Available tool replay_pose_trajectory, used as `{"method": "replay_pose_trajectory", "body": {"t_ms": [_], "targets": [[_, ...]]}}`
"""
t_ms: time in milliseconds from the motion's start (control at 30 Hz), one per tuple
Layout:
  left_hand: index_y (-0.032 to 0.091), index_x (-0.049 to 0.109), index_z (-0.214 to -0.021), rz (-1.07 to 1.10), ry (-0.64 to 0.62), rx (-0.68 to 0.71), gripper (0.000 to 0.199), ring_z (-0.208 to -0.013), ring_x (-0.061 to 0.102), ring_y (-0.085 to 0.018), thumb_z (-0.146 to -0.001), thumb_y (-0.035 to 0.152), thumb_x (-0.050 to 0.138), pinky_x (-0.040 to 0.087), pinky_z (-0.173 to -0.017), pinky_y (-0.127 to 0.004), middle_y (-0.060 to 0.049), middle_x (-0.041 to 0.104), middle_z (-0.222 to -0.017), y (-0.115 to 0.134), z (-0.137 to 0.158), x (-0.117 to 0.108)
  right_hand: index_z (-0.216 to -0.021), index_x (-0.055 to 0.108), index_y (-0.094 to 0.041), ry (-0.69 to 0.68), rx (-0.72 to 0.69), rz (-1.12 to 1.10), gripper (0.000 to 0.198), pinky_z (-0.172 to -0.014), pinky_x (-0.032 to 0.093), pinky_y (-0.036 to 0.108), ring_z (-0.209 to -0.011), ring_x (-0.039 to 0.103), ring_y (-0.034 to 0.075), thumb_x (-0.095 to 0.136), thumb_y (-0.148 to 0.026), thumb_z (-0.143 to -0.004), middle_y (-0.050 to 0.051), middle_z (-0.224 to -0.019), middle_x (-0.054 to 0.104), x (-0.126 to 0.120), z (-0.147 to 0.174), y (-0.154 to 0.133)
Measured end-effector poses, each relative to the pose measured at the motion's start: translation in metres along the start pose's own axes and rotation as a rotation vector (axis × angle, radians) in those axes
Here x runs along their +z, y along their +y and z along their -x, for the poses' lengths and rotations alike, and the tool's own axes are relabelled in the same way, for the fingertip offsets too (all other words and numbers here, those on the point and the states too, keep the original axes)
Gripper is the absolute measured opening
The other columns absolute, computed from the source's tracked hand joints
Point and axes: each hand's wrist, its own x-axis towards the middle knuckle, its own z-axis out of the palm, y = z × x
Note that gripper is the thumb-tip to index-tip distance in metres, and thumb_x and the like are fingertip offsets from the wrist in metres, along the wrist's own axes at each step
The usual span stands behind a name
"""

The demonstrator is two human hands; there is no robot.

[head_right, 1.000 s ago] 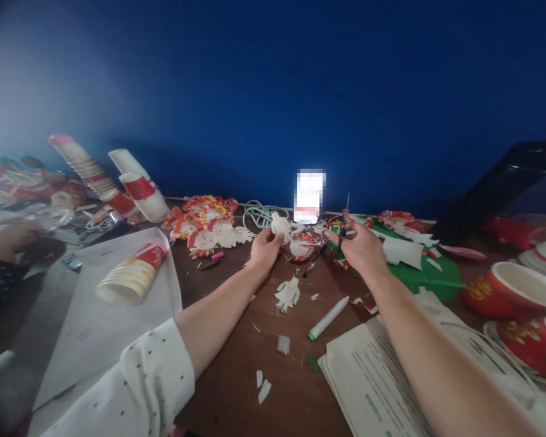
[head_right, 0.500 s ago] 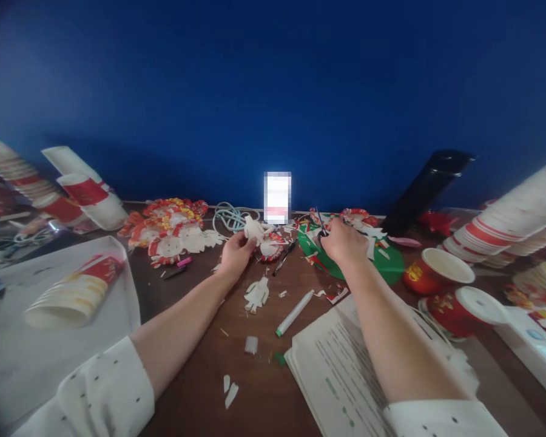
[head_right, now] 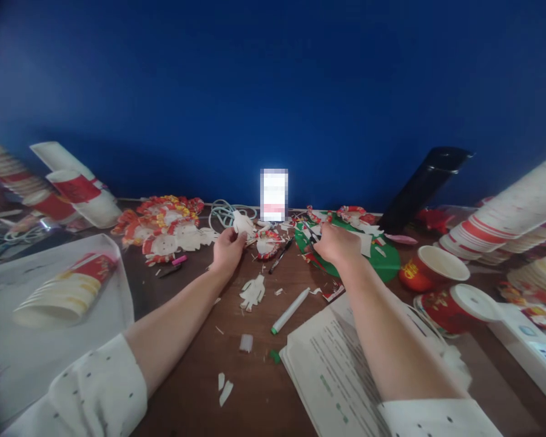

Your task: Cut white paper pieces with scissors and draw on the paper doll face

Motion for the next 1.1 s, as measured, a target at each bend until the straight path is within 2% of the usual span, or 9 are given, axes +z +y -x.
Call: {"method": "replay_pose_trajectory", "body": {"t_ms": [233, 467, 700, 933, 1000, 1100], "targets": [[0.017, 0.061, -0.079, -0.028, 0.010, 0.025, 0.019, -0.066, 0.053, -0.014, -0.076, 0.034, 0.057, 0.040, -0.066, -0.025, 0.000, 0.062, -0.070, -0.001, -0.002, -0.001, -0.108, 0.065, -0.020, -0.074, 0.007, 0.067, 0.059, -0.070, 0.047, 0.039, -0.097, 0.064, 0.035, 0.065, -0.059, -0.065, 0.017, -0.109, 0.068, 0.001, 0.002, -0.005], [0.016, 0.062, -0.080, -0.048, 0.013, 0.062, 0.018, -0.067, 0.054, -0.014, -0.077, 0.033, 0.057, 0.040, -0.067, -0.025, 0.000, 0.062, -0.071, 0.001, -0.002, 0.000, -0.093, 0.073, -0.027, -0.097, -0.001, 0.086, 0.042, -0.068, 0.045, 0.038, -0.092, 0.065, 0.033, 0.064, -0.058, -0.066, 0.012, -0.100, 0.071, 0.000, -0.001, -0.001], [0.016, 0.063, -0.082, -0.022, -0.004, 0.054, 0.017, -0.069, 0.055, -0.014, -0.077, 0.032, 0.057, 0.041, -0.068, -0.025, 0.000, 0.063, -0.072, 0.001, -0.002, 0.000, -0.091, 0.074, -0.035, -0.169, -0.159, -0.016, 0.040, -0.065, 0.043, 0.034, -0.085, 0.063, 0.027, 0.061, -0.064, -0.067, 0.005, -0.099, 0.072, 0.000, -0.008, 0.007], [0.017, 0.063, -0.082, -0.040, -0.002, 0.068, 0.017, -0.069, 0.054, -0.014, -0.076, 0.032, 0.057, 0.040, -0.068, -0.026, -0.001, 0.063, -0.073, -0.002, -0.004, 0.000, -0.090, 0.070, -0.027, -0.088, -0.110, 0.003, 0.038, -0.059, 0.040, 0.031, -0.079, 0.063, 0.025, 0.068, -0.053, -0.063, 0.007, -0.093, 0.071, 0.011, -0.012, 0.008], [0.017, 0.063, -0.083, -0.033, -0.004, 0.070, 0.017, -0.070, 0.055, -0.014, -0.076, 0.032, 0.057, 0.040, -0.069, -0.026, -0.001, 0.064, -0.074, -0.003, -0.004, 0.001, -0.087, 0.069, -0.025, -0.112, -0.168, -0.089, 0.032, -0.058, 0.041, 0.029, -0.073, 0.062, 0.022, 0.070, -0.046, -0.062, 0.004, -0.085, 0.071, 0.012, -0.014, 0.010], [0.017, 0.063, -0.084, -0.029, -0.016, 0.071, 0.018, -0.070, 0.055, -0.014, -0.077, 0.033, 0.056, 0.041, -0.069, -0.027, -0.001, 0.064, -0.074, -0.005, -0.005, 0.001, -0.080, 0.071, -0.025, -0.217, -0.288, -0.242, 0.020, -0.059, 0.042, 0.026, -0.069, 0.062, 0.018, 0.072, -0.037, -0.064, 0.000, -0.076, 0.071, 0.010, -0.015, 0.013]]}}
